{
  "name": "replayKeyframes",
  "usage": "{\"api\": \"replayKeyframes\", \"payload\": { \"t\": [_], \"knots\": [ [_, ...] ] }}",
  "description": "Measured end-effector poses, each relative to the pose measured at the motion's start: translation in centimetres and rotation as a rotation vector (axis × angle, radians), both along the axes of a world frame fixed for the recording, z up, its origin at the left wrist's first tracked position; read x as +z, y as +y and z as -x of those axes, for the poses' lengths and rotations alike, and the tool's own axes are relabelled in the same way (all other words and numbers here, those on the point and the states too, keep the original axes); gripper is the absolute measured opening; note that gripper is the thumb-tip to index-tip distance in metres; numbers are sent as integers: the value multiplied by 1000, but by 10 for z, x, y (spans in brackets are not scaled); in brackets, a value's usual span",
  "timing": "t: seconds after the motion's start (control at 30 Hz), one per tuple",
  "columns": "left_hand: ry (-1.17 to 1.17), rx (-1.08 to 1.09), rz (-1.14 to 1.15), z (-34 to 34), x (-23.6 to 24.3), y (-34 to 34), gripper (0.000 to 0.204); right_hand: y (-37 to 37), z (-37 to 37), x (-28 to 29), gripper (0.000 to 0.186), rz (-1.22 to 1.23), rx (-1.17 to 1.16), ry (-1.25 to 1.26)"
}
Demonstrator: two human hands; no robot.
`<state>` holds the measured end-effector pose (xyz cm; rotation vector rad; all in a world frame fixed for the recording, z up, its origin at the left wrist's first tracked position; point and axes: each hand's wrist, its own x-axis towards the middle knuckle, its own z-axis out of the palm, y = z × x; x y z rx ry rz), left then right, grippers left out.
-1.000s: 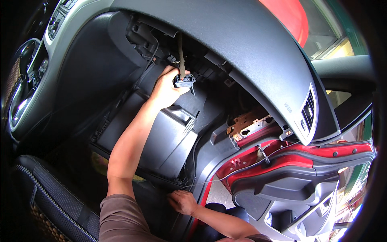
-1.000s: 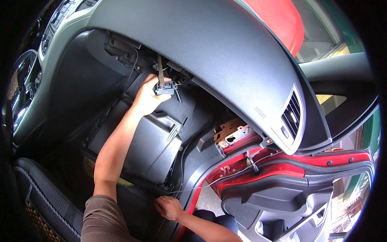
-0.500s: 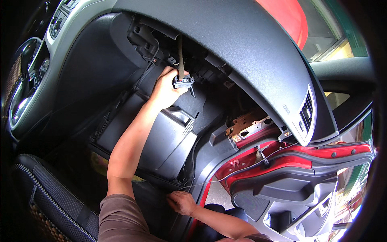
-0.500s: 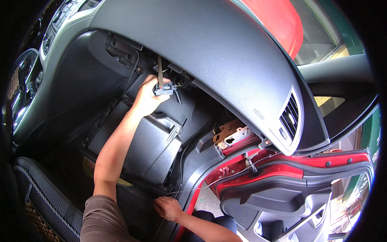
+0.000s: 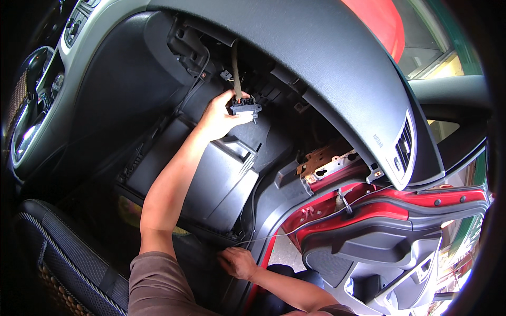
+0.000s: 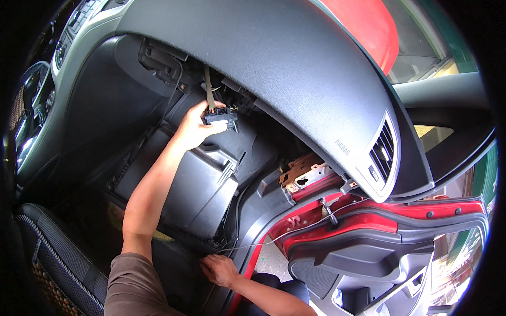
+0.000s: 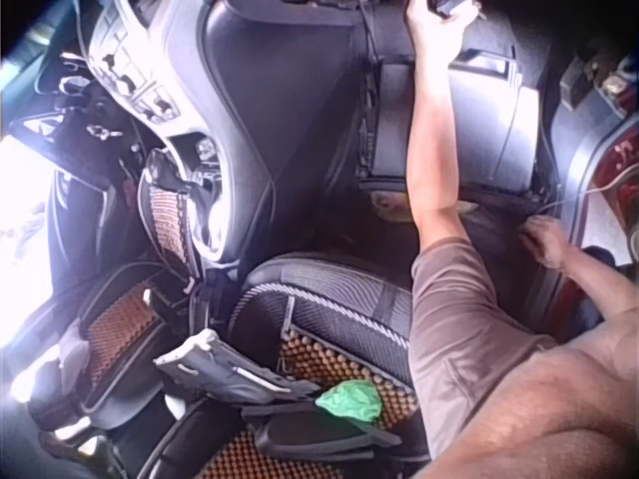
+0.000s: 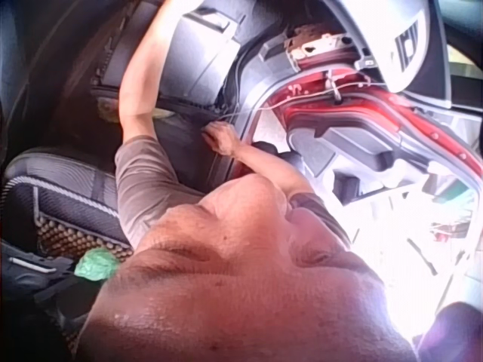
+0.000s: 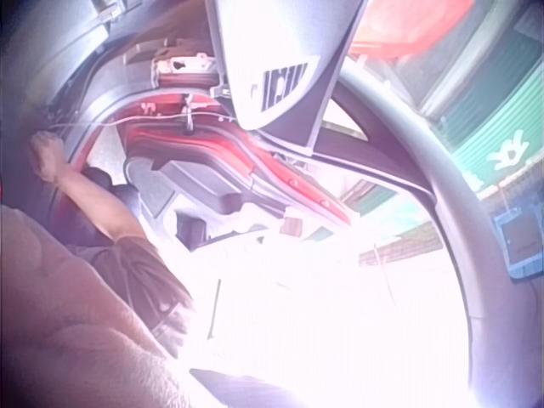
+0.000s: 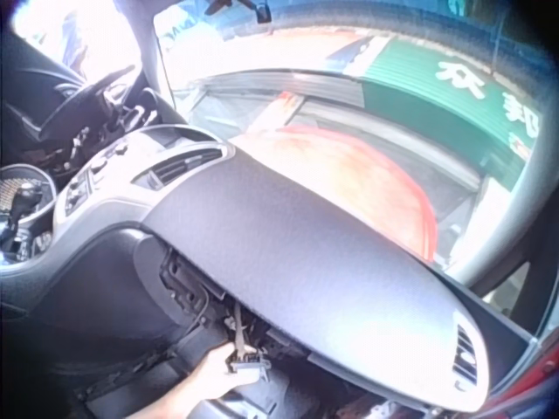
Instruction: The person retrieves a small black electronic module from a cluttered workbench, walks to a red car, and installs the module into the glove compartment area. The person connects the module to a wiring harness and secures it in place.
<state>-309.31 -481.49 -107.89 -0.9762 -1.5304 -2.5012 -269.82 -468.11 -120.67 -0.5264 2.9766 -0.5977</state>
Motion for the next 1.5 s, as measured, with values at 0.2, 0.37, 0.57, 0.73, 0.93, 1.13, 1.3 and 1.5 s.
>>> {"api": "replayKeyframes", "payload": {
  "t": [0.2,0.37,0.57,0.73,0.93,1.13,1.3,1.5],
  "knots": [
    [-124,-299,-44,0,-7,6,36,-2,0,2,15,10,-23,-11],
    [-175,-352,14,-4,-2,3,32,-2,0,1,15,12,-13,-5],
    [-201,-353,53,-6,4,-1,35,-2,0,1,16,17,-12,-13],
    [-89,-222,15,-2,-3,9,39,-2,0,2,16,7,-10,-24],
    [-22,9,-4,8,-13,22,59,-2,1,3,17,10,-11,-25],
    [33,208,67,11,-19,26,66,-2,1,3,17,16,-13,-23],
    [19,270,68,9,-18,25,66,0,1,2,21,5,0,-12],
    [11,338,80,2,-12,22,64,-2,1,3,15,18,-5,31]
  ]
}}
